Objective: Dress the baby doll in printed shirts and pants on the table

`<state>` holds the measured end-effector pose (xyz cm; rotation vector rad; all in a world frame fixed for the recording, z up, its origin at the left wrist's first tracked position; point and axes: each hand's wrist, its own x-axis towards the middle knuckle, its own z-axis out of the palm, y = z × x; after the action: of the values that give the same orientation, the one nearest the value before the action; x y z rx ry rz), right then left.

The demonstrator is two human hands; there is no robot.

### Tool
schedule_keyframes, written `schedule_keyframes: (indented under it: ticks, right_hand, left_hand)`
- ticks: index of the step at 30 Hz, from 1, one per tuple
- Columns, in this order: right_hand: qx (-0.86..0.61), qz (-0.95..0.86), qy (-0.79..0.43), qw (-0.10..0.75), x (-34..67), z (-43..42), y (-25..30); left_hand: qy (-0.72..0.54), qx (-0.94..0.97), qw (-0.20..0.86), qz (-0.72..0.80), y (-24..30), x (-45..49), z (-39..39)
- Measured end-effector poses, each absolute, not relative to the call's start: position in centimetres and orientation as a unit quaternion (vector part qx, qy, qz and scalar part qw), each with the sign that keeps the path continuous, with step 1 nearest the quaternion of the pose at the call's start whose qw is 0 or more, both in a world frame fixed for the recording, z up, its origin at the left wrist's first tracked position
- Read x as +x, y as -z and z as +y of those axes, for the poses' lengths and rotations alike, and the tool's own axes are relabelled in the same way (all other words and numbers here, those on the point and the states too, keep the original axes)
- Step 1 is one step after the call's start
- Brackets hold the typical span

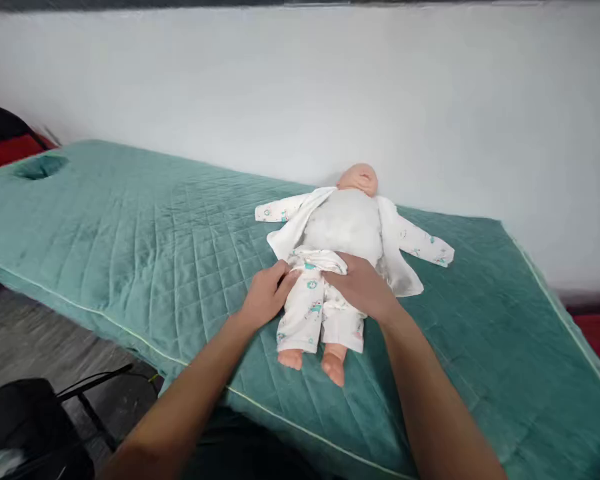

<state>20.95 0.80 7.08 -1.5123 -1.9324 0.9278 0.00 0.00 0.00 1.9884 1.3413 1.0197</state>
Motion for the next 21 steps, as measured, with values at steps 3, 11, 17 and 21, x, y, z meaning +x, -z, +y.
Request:
schedule_keyframes:
  ticks: [3, 11, 17, 21]
  right_hand:
    - [-0.566, -0.709, -0.319, 0.274, 20.7, 0.9, -6.9]
    - [-0.474, -0.704, -0.436, 0.300, 22.4, 0.6, -7.1]
    - [-0.448, -0.638, -0.464, 0.419, 24.6, 1.0, -7.0]
    - [-0.504, -0.529, -0.373, 0.572, 26.7, 2.2, -6.2]
  left_hand:
    - [-0.371, 0.731, 0.213, 0.531, -0.1, 0.3, 1.1]
    - [-0.481, 0.654, 0.267, 0.520, -0.7, 0.2, 2.9]
    - [-0.494, 0.618, 0.188, 0.582, -0.1, -0.7, 10.0]
    - [-0.364, 0.650, 0.180, 0.643, -0.2, -0.6, 14.7]
